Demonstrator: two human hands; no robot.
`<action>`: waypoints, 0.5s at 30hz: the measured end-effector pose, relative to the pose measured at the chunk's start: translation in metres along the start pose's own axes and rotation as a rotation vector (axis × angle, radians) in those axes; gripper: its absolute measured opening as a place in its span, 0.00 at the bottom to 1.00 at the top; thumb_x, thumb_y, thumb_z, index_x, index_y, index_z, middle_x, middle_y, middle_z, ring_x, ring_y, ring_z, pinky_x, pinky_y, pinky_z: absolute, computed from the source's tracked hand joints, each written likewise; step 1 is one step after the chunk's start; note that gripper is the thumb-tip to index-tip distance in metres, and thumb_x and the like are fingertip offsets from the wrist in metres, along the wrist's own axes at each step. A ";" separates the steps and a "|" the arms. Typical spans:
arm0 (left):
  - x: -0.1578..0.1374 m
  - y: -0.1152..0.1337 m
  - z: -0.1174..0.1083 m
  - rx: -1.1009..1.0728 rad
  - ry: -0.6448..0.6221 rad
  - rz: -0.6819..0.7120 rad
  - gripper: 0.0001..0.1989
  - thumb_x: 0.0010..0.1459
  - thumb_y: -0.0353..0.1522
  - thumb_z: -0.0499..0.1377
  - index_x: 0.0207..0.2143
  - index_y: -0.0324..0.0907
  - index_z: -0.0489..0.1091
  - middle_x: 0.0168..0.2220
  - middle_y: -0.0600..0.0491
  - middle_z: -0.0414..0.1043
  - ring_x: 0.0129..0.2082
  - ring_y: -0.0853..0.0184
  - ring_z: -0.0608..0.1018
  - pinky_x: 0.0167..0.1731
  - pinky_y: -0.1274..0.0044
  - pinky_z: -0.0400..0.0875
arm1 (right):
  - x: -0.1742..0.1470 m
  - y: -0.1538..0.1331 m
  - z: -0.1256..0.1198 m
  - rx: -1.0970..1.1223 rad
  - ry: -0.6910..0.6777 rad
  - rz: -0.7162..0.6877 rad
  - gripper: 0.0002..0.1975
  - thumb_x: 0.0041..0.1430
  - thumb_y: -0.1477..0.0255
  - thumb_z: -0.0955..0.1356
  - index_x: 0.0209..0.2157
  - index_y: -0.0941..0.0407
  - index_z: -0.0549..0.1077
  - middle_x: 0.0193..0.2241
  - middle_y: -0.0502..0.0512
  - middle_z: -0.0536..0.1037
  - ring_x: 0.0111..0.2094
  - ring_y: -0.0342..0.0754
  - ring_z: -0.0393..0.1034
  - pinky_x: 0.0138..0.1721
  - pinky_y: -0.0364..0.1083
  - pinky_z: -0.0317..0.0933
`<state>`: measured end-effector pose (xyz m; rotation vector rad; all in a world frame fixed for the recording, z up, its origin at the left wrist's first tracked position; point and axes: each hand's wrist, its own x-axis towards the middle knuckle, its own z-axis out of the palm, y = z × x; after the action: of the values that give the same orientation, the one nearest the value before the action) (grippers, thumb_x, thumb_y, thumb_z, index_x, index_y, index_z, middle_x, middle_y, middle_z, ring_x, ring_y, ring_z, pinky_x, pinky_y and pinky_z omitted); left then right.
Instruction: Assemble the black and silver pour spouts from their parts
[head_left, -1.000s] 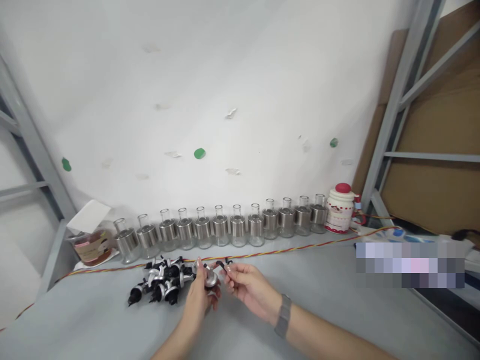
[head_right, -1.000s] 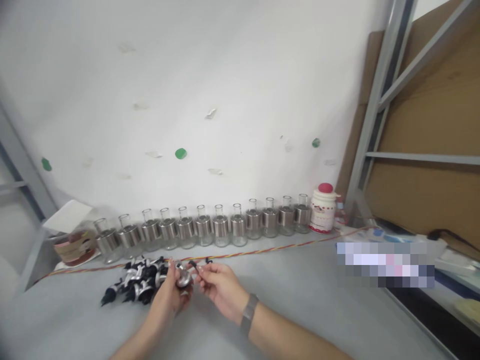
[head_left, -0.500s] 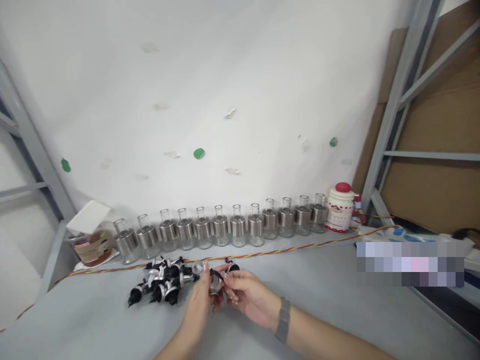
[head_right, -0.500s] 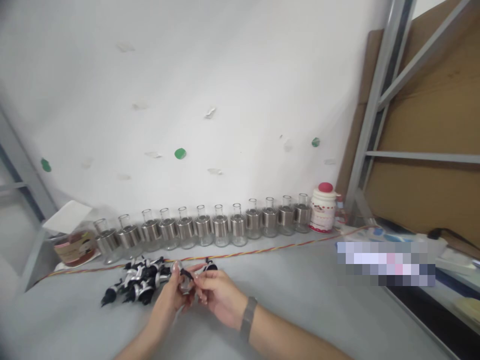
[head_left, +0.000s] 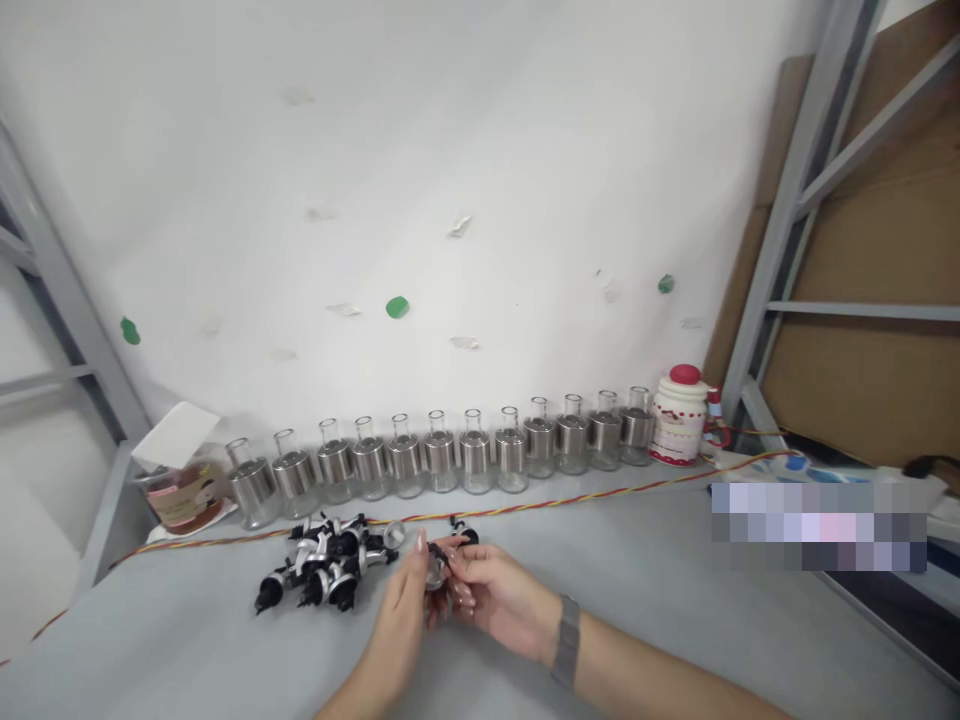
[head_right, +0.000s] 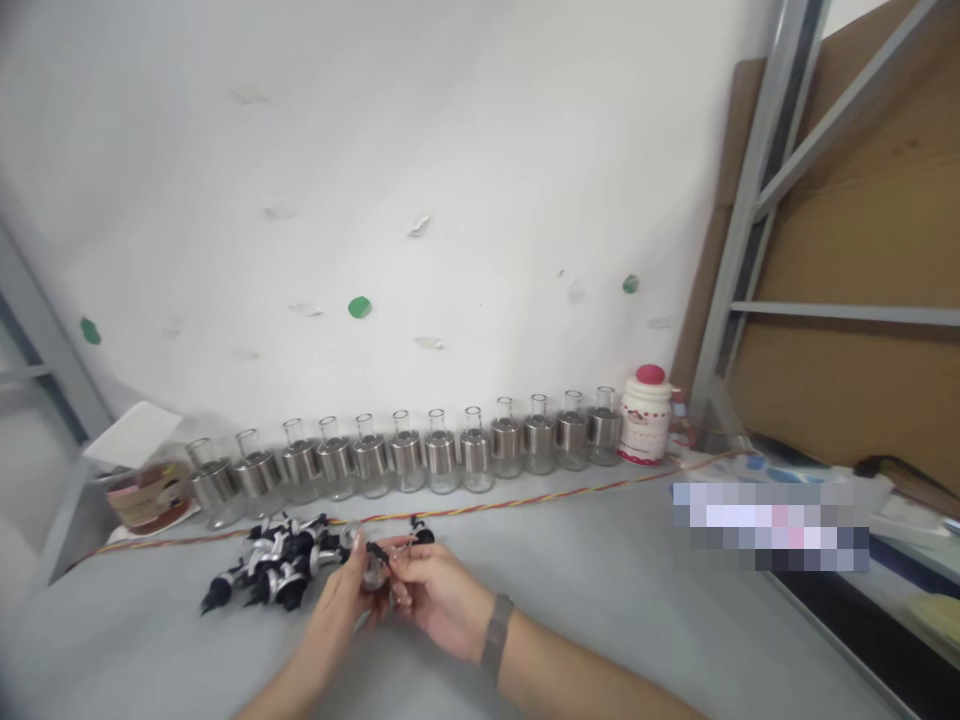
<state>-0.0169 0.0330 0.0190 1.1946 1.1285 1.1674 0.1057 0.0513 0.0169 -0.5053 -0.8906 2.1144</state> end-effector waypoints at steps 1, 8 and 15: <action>-0.002 0.001 0.000 0.011 0.008 0.023 0.30 0.50 0.52 0.45 0.34 0.35 0.69 0.15 0.54 0.68 0.15 0.70 0.65 0.13 0.81 0.54 | 0.000 0.001 0.000 0.003 -0.001 0.003 0.12 0.39 0.69 0.72 0.20 0.62 0.69 0.11 0.44 0.63 0.14 0.36 0.50 0.20 0.40 0.42; 0.001 -0.003 0.001 0.016 0.037 -0.001 0.29 0.47 0.54 0.44 0.24 0.38 0.69 0.14 0.53 0.68 0.14 0.68 0.66 0.13 0.80 0.54 | 0.003 0.003 0.001 0.032 0.003 -0.009 0.12 0.37 0.71 0.73 0.18 0.61 0.67 0.10 0.44 0.61 0.14 0.36 0.50 0.20 0.40 0.43; 0.009 -0.009 0.000 -0.016 0.079 -0.073 0.31 0.42 0.57 0.46 0.23 0.39 0.69 0.11 0.54 0.65 0.11 0.68 0.65 0.10 0.80 0.52 | 0.004 0.004 0.000 0.062 -0.039 -0.021 0.12 0.38 0.71 0.73 0.25 0.61 0.70 0.11 0.43 0.62 0.14 0.35 0.49 0.23 0.40 0.48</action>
<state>-0.0155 0.0413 0.0101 1.0943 1.2100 1.1741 0.1009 0.0519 0.0137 -0.4219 -0.8456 2.1324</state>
